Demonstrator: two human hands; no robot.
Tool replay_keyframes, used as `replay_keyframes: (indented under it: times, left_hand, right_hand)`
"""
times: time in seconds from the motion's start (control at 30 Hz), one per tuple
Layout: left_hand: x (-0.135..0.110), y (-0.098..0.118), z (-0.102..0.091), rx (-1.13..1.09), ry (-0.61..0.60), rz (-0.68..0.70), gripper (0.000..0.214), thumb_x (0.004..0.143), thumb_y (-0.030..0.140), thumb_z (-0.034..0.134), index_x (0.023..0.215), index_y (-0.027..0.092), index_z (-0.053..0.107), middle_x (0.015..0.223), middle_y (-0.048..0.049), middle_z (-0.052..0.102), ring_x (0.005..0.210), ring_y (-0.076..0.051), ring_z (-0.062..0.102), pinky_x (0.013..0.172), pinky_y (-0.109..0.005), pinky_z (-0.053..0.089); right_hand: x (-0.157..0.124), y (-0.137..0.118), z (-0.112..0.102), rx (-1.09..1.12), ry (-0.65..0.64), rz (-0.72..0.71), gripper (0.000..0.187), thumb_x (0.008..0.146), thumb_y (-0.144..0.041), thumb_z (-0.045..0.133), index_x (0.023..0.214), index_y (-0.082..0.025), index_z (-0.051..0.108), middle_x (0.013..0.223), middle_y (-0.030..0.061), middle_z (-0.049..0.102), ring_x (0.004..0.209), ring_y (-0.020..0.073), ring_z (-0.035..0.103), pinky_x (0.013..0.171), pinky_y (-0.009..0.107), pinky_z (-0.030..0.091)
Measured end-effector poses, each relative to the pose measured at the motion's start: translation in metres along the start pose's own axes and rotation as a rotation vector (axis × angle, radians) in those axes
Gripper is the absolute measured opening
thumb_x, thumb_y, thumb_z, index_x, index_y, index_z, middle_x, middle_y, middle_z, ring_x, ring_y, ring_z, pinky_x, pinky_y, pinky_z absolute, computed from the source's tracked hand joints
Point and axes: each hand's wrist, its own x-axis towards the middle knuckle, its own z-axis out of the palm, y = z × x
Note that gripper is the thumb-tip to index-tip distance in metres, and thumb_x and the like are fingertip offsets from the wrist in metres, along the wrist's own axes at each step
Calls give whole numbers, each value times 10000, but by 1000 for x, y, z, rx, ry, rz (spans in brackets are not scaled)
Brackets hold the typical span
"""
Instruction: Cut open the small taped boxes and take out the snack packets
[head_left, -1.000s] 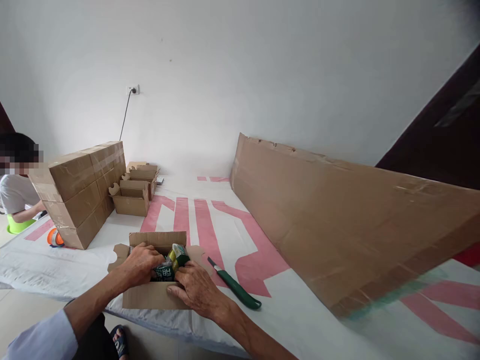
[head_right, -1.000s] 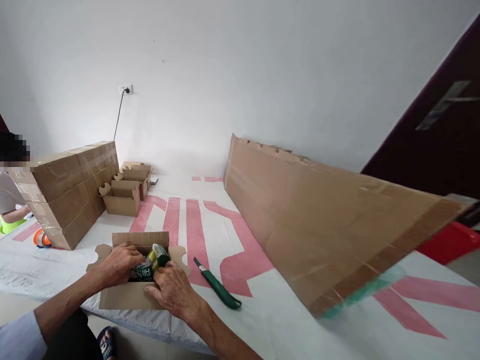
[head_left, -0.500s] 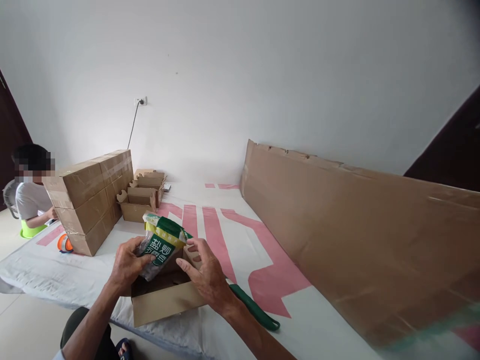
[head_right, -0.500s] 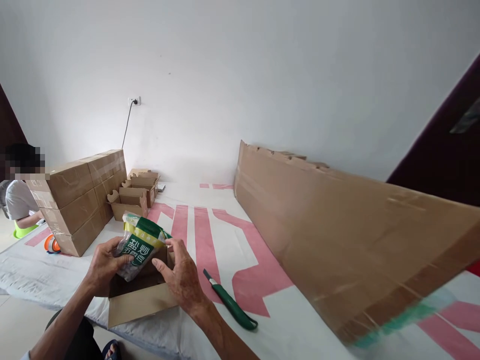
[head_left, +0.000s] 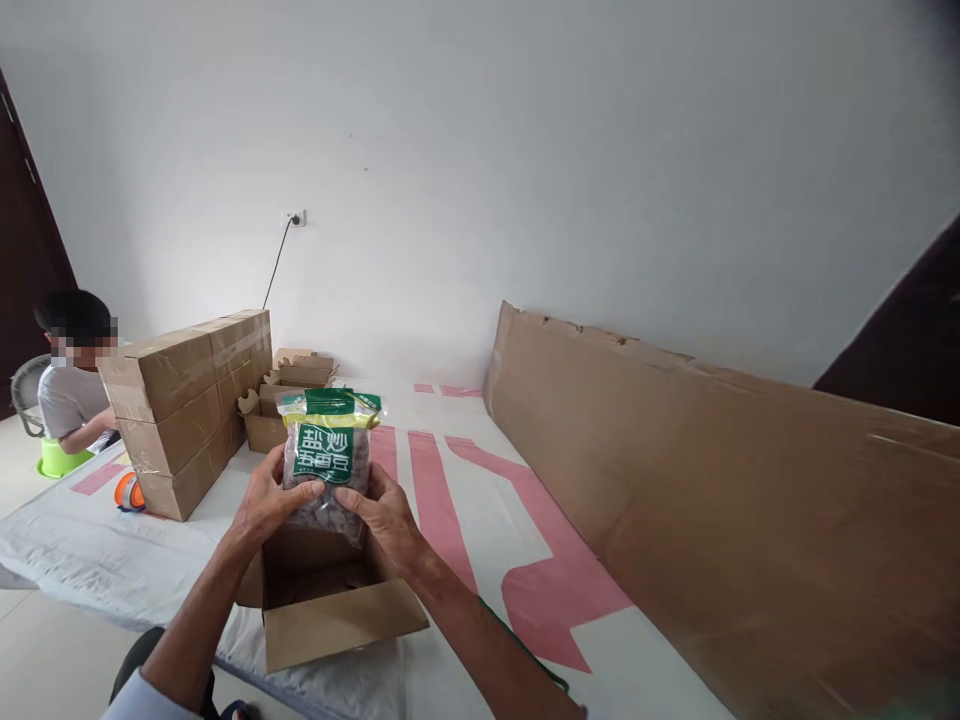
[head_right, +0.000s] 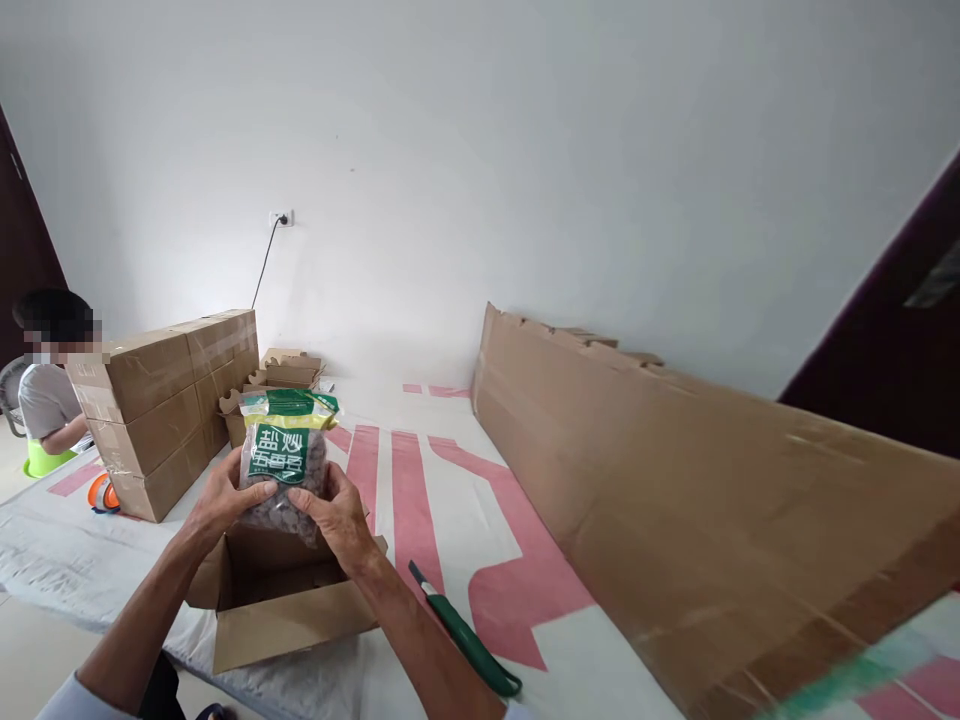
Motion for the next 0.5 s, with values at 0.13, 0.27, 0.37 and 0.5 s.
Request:
replay_keyframes:
  times: [0.13, 0.27, 0.37, 0.5]
  left_hand:
    - [26, -9, -19, -78, -210, -147, 644, 622, 493, 1034, 1116, 132, 834, 1057, -124, 849, 916, -272, 781, 869, -366, 612]
    - [63, -25, -32, -97, -200, -106, 607, 573, 390, 1061, 1082, 140, 845, 1027, -104, 845, 893, -256, 772, 863, -362, 602]
    - [86, -43, -38, -192, -261, -177, 632, 507, 338, 1075, 1058, 128, 847, 1020, -118, 846, 888, -266, 779, 902, -397, 602]
    - [98, -73, -40, -248, -263, -252, 616, 429, 311, 1093, 955, 119, 838, 908, -114, 840, 851, -278, 787, 887, -403, 602]
  right_hand:
    - [35, 2, -1, 104, -34, 39, 598, 690, -514, 978, 1166, -218, 768, 1123, 72, 836, 1000, 276, 772, 944, 446, 628]
    - [75, 12, -8, 122, -69, 93, 613, 612, -570, 998, 1073, -233, 775, 1002, 42, 829, 844, 213, 730, 728, 337, 598]
    - [98, 25, -16, 90, -38, 145, 637, 552, -575, 1015, 1026, -232, 764, 899, 18, 805, 734, 173, 676, 580, 272, 515]
    - [110, 46, -30, 64, 4, 205, 628, 518, -562, 1021, 973, -224, 752, 824, 6, 780, 690, 163, 661, 553, 260, 502]
